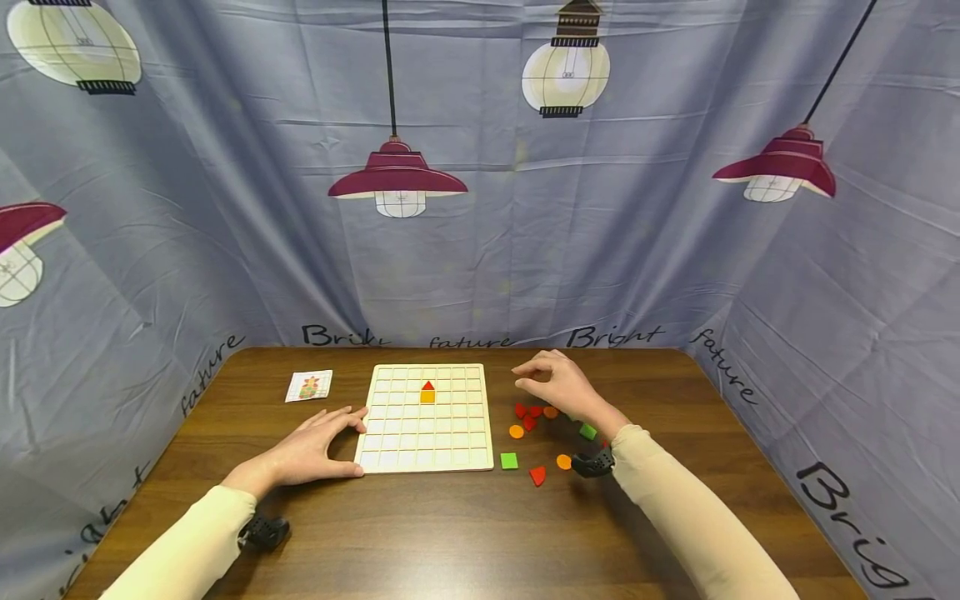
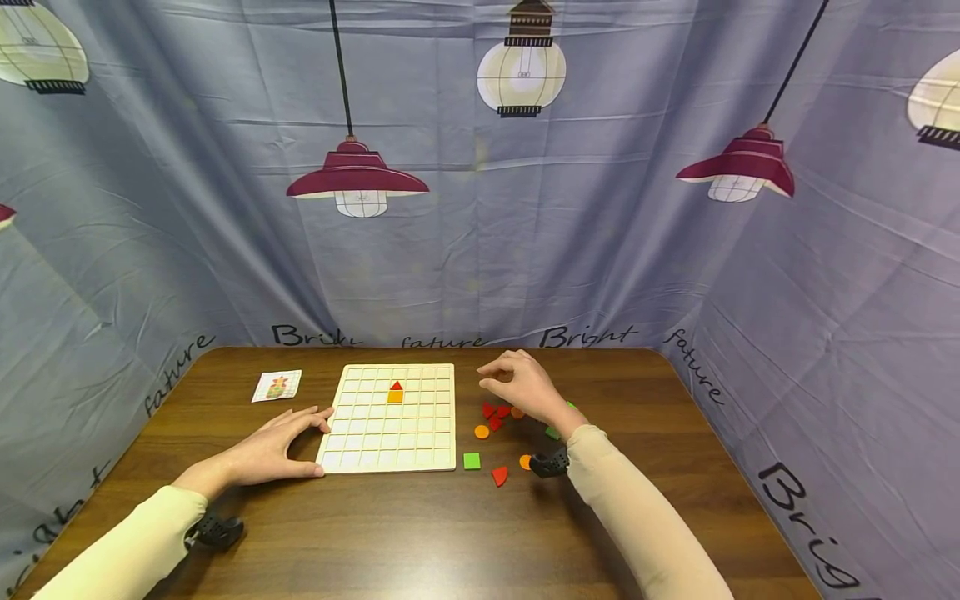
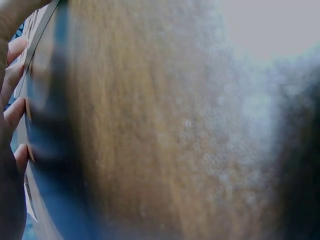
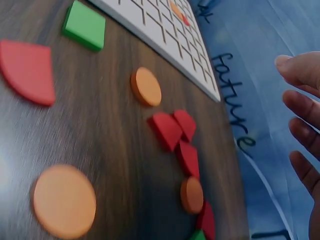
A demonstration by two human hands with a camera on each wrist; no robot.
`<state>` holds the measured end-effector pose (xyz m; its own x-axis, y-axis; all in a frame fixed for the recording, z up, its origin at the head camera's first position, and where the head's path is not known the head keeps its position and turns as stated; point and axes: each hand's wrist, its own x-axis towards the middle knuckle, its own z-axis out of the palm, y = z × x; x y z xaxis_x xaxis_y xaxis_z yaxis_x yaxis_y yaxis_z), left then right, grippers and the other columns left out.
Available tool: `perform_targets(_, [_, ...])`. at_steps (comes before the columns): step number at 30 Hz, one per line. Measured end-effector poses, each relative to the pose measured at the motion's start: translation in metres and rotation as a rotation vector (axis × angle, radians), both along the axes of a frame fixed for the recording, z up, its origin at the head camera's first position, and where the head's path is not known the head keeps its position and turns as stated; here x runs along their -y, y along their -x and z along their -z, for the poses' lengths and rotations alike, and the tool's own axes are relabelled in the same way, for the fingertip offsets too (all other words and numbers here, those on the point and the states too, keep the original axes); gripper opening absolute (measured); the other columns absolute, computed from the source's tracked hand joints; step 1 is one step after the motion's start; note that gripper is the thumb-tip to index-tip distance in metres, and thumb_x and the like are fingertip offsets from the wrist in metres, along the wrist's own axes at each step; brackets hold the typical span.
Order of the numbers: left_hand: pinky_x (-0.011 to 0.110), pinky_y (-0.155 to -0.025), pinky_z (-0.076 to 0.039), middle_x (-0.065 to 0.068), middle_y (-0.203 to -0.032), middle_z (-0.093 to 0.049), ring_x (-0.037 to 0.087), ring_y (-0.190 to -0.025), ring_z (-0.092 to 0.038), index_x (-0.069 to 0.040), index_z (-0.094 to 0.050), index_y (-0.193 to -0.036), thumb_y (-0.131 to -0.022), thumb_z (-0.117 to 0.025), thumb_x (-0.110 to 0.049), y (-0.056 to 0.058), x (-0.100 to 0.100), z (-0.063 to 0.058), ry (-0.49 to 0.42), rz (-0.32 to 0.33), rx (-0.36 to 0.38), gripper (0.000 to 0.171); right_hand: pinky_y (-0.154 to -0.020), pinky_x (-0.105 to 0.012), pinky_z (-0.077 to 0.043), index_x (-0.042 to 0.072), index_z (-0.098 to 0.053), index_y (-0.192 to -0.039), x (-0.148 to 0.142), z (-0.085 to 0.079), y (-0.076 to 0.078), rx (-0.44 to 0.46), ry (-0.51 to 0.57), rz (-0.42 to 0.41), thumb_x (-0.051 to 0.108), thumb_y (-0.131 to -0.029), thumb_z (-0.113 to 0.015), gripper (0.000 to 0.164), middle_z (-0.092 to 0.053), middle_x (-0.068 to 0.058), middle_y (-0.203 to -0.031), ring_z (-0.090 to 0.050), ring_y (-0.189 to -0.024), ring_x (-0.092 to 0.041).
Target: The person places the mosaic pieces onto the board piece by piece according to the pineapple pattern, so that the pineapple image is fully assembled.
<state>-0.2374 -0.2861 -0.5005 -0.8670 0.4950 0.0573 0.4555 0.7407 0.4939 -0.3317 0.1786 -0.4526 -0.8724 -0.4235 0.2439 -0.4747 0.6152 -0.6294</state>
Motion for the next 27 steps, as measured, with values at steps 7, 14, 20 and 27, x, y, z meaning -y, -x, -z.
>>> perform_targets(7, [0.063,-0.120,-0.013,0.009,-0.162,-0.039,0.039,-0.149,-0.031,-0.023,-0.058,-0.124,-0.083,-0.078,-0.060,-0.001,0.000,0.000,0.000,-0.003,0.003,0.059,-0.087,-0.041,-0.049,0.036,-0.077,-0.112,-0.026,0.005,-0.008,0.020,0.016,0.053,0.041,-0.092,-0.077,0.021,-0.066,0.016,-0.100,-0.056,-0.104,-0.014])
perform_targets(14, [0.064,-0.120,-0.014,0.009,-0.161,-0.039,0.040,-0.149,-0.032,-0.022,-0.059,-0.123,-0.083,-0.079,-0.058,-0.002,0.001,0.000,-0.007,0.000,-0.012,0.058,-0.090,-0.041,-0.048,0.026,-0.078,-0.117,-0.053,0.011,-0.011,0.000,-0.028,0.072,0.041,-0.093,-0.076,0.028,-0.066,0.018,-0.101,-0.054,-0.106,-0.010])
perform_targets(20, [0.065,-0.119,-0.015,0.009,-0.161,-0.040,0.040,-0.148,-0.032,-0.022,-0.059,-0.123,-0.083,-0.079,-0.059,-0.001,0.000,0.001,-0.007,0.004,-0.019,0.058,-0.090,-0.043,-0.048,0.021,-0.077,-0.120,-0.078,0.017,-0.015,0.004,-0.033,0.103,0.036,-0.094,-0.077,0.030,-0.067,0.014,-0.102,-0.054,-0.108,-0.014])
perform_targets(27, [0.065,-0.119,-0.016,0.010,-0.160,-0.041,0.041,-0.147,-0.034,-0.021,-0.059,-0.122,-0.083,-0.079,-0.059,-0.001,0.001,0.002,-0.009,0.006,-0.036,0.058,-0.090,-0.047,-0.045,0.017,-0.078,-0.119,-0.095,0.030,-0.018,-0.023,-0.090,0.132,0.033,-0.092,-0.078,0.031,-0.068,0.011,-0.100,-0.054,-0.109,-0.021])
